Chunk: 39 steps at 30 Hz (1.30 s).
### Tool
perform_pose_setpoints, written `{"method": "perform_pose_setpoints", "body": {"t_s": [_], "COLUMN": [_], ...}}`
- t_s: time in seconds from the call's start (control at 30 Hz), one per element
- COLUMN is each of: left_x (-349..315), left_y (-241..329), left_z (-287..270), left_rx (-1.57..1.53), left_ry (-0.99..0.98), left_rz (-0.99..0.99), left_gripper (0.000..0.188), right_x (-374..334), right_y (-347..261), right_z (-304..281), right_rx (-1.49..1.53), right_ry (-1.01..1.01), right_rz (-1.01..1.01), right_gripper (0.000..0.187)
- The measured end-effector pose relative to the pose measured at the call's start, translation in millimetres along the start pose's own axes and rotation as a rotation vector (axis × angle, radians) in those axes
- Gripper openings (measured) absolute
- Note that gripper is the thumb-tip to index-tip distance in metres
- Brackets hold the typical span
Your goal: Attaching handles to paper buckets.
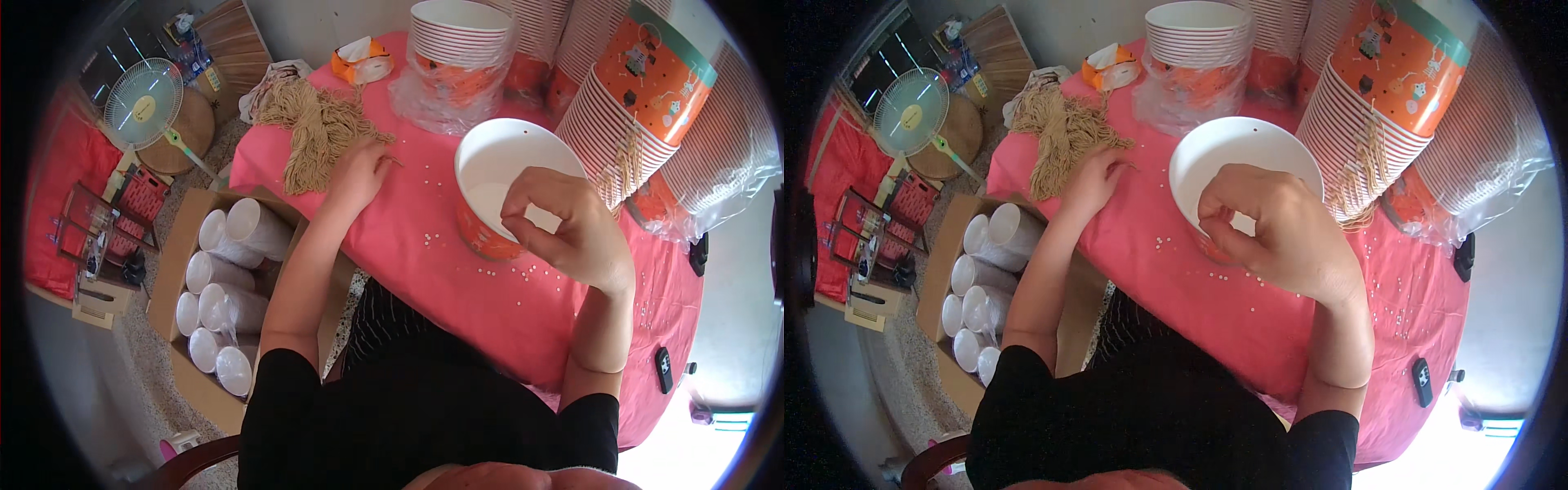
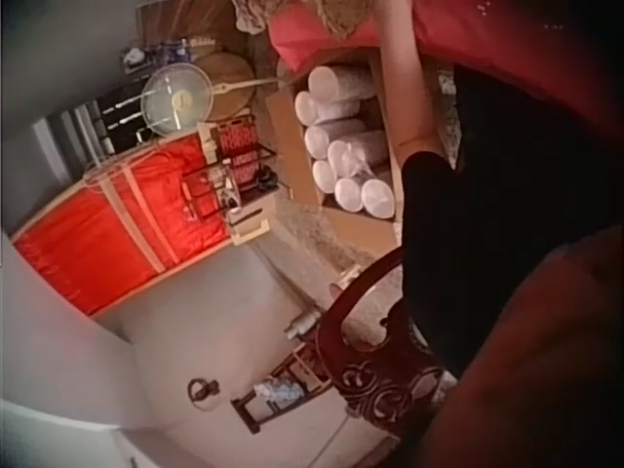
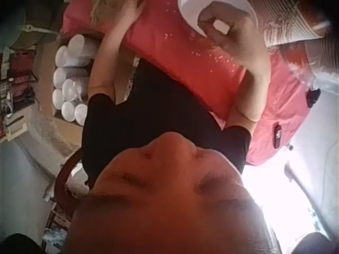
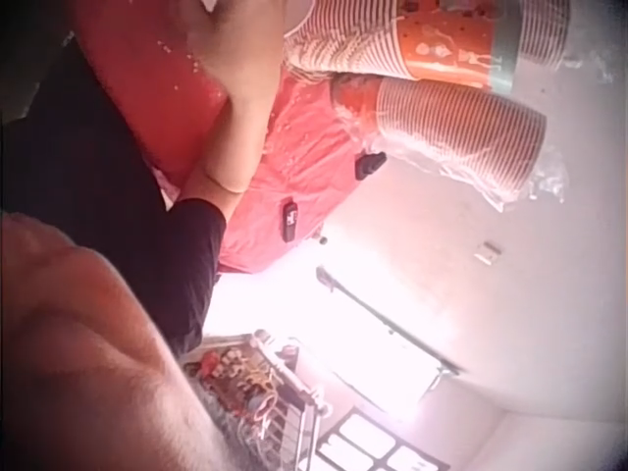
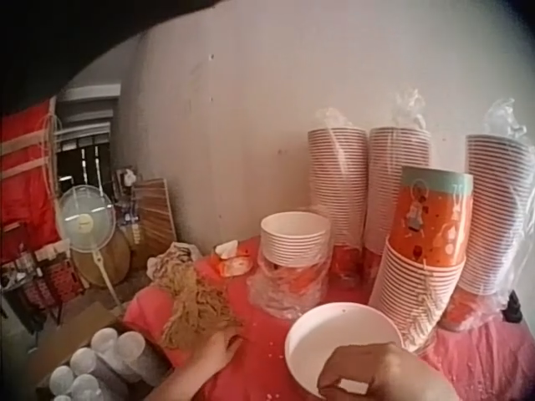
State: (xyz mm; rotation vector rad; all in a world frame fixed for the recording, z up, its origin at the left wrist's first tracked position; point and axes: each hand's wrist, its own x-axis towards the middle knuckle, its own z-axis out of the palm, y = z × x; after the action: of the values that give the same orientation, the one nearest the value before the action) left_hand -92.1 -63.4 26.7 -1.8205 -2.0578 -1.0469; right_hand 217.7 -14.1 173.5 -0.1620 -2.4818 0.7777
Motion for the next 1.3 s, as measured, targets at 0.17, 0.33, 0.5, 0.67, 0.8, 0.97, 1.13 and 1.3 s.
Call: {"method": "perform_pose_setpoints", "body": {"t_s": [0.17,0.33,0.5,0.67,0.8,0.97,1.13,1.3], "left_x": [12.9,11.6,5.9,-5.8,-20.0,-26.3,-33.9,-49.9], "left_y": [-5.8,-8.6,10.3,36.9,65.6,89.5,115.7,128.4], "left_z": [12.4,12.7,-3.8,-21.6,-35.8,-52.9,-76.0,-99.0], "left_rx": [0.108,0.098,-0.183,-0.357,-0.628,-0.419,-0.162,-0.601], "left_ry": [-0.015,-0.077,-0.033,0.189,0.131,0.166,0.403,0.431], "left_rz": [0.190,0.168,-0.067,0.055,-0.076,0.028,0.429,0.396], "left_gripper": [0.011,0.010,0.008,0.007,0.006,0.007,0.019,0.019], "right_x": [-4.0,-7.4,-6.0,-8.2,-7.2,-12.3,-7.2,-5.7], "right_y": [-3.8,-6.1,-7.1,-2.0,-4.2,2.0,10.6,13.8], "right_z": [-6.0,-10.3,-13.3,-16.2,-11.7,-8.8,-7.3,-0.6], "right_rx": [0.056,0.102,0.092,0.044,-0.125,-0.279,-0.280,-0.327], "right_ry": [-0.090,-0.260,-0.317,-0.224,-0.052,-0.231,-0.352,-0.318], "right_rz": [-0.003,-0.130,-0.106,-0.065,0.110,0.164,0.203,0.147], "right_gripper": [0.010,0.011,0.013,0.017,0.018,0.017,0.014,0.012]}}
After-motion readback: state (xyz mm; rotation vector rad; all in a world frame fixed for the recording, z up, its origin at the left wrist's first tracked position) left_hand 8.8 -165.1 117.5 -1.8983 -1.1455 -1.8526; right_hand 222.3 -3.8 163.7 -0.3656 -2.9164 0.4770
